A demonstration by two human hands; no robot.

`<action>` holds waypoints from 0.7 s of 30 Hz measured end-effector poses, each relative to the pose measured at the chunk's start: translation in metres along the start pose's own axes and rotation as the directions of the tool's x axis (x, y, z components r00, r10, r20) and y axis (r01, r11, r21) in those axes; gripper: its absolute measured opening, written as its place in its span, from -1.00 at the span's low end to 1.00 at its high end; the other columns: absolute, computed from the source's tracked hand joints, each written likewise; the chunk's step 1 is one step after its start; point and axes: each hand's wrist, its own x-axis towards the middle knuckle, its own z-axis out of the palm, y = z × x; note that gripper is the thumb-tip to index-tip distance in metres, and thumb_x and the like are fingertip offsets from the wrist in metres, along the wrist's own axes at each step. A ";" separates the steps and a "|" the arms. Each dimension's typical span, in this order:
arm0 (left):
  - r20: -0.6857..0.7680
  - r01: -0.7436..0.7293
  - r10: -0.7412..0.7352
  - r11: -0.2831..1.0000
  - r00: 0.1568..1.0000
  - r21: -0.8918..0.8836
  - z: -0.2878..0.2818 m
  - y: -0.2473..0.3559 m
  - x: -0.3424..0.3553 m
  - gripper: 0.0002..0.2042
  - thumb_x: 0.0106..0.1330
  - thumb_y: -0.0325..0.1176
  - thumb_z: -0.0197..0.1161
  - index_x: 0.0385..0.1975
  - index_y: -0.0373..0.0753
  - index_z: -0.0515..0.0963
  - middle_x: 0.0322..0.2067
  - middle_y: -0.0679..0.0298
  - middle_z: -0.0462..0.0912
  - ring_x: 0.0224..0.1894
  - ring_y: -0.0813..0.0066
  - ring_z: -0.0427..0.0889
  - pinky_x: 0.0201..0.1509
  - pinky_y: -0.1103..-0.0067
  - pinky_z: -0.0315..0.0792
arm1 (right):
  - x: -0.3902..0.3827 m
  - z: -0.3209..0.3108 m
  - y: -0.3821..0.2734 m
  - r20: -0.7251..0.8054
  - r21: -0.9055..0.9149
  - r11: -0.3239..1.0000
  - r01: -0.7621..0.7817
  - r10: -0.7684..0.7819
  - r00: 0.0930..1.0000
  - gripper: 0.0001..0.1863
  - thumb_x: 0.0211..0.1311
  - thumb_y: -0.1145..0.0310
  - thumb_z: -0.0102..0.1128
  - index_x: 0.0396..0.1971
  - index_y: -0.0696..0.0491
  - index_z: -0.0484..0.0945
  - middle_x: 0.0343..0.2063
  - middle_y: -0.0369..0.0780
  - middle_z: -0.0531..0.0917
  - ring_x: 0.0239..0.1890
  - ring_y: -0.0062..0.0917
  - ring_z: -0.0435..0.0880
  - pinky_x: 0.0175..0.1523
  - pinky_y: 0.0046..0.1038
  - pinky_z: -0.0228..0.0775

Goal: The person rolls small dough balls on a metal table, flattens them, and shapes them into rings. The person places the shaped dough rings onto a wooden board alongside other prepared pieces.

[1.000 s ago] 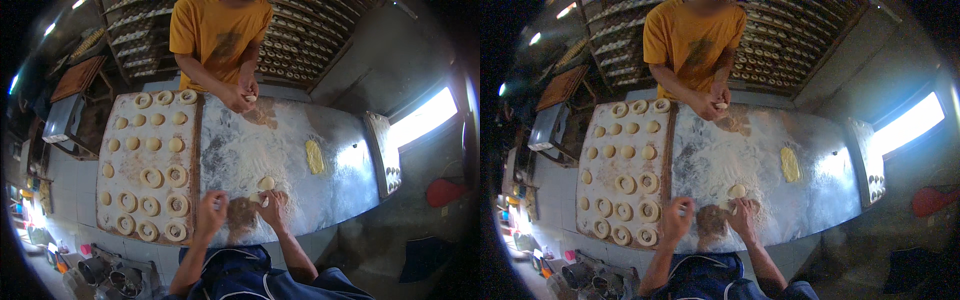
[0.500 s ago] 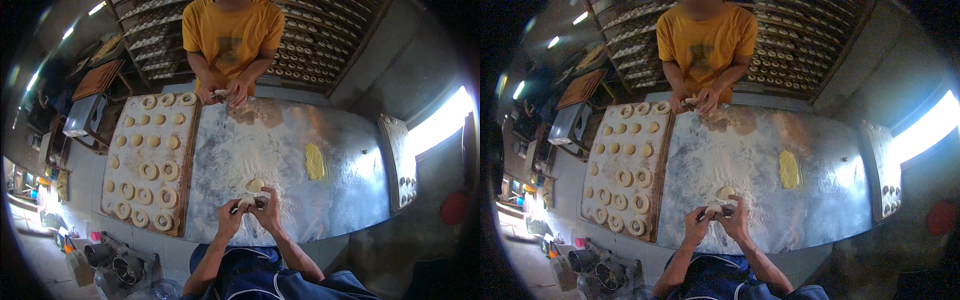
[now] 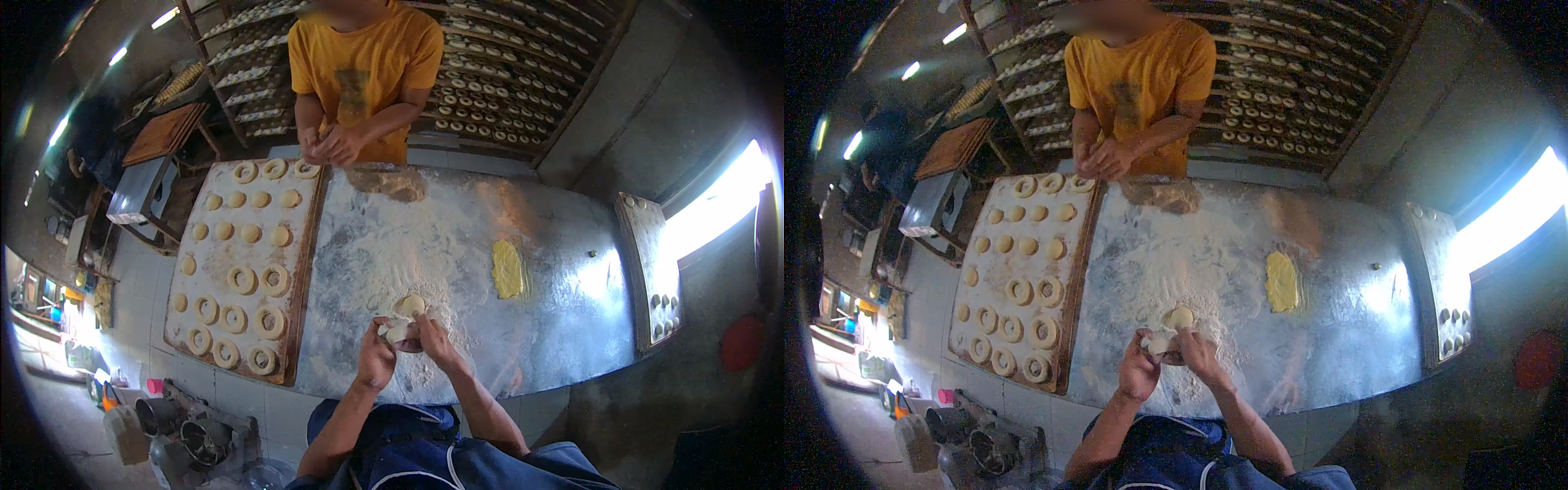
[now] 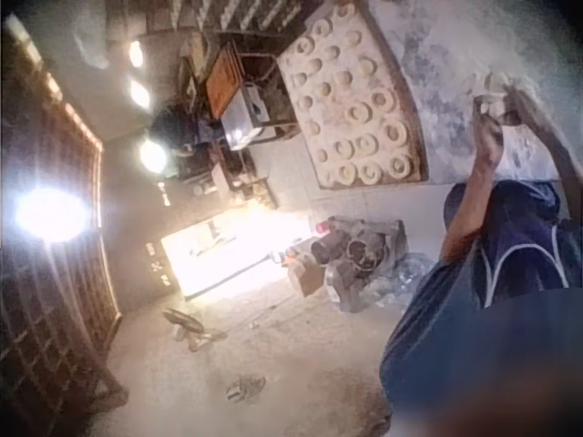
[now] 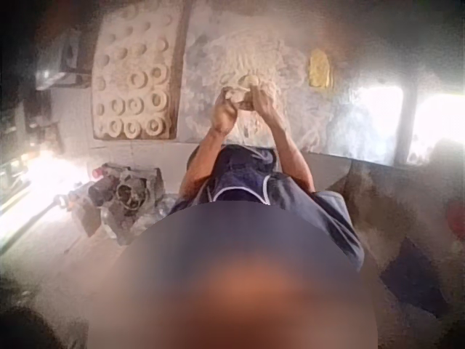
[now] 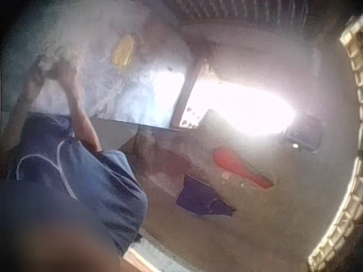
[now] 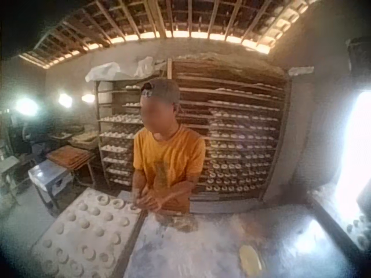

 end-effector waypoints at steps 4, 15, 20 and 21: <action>-0.156 -0.107 0.224 0.835 0.962 0.540 -0.021 -0.002 0.018 -0.76 0.47 -0.18 -0.06 -0.14 -0.24 0.35 -0.24 0.00 0.60 -0.22 0.02 0.64 -0.21 0.25 0.48 | -0.017 0.029 -0.010 0.017 0.624 0.781 0.003 -0.017 1.000 -0.48 0.56 -0.05 -0.17 -0.27 0.12 0.55 -0.44 -0.25 0.63 -0.40 -0.53 0.61 -0.28 -0.43 0.40; 0.096 -0.275 0.359 0.491 0.928 0.826 -0.075 0.024 0.016 -0.70 0.45 -0.18 0.04 -0.41 -0.30 0.38 -0.44 0.13 0.41 -0.35 0.19 0.51 -0.33 0.35 0.37 | -0.018 0.103 0.003 -0.118 -0.318 0.931 0.180 -0.227 0.967 -0.25 0.54 -0.17 -0.19 -0.42 0.29 0.59 -0.50 -0.11 0.66 -0.40 -0.46 0.55 -0.18 -0.29 0.44; -0.268 -0.186 0.242 0.958 0.932 0.218 -0.104 0.044 0.010 -0.73 0.39 -0.21 0.03 -0.42 -0.29 0.41 -0.49 0.09 0.43 -0.43 0.09 0.47 -0.34 0.32 0.35 | -0.021 0.166 -0.009 -0.108 -0.320 0.909 0.268 -0.316 0.942 -0.21 0.55 -0.17 -0.26 -0.36 0.33 0.65 -0.49 0.02 0.69 -0.41 -0.42 0.59 -0.19 -0.24 0.45; -0.318 -0.208 0.161 0.971 0.934 -0.119 -0.106 0.057 0.007 -0.80 0.33 -0.32 0.04 -0.43 -0.33 0.42 -0.49 -0.04 0.44 -0.47 -0.13 0.47 -0.40 0.26 0.34 | -0.020 0.175 -0.011 -0.053 -0.383 0.890 0.246 -0.287 0.957 -0.23 0.55 -0.15 -0.24 -0.38 0.33 0.64 -0.51 0.01 0.68 -0.42 -0.42 0.58 -0.21 -0.24 0.44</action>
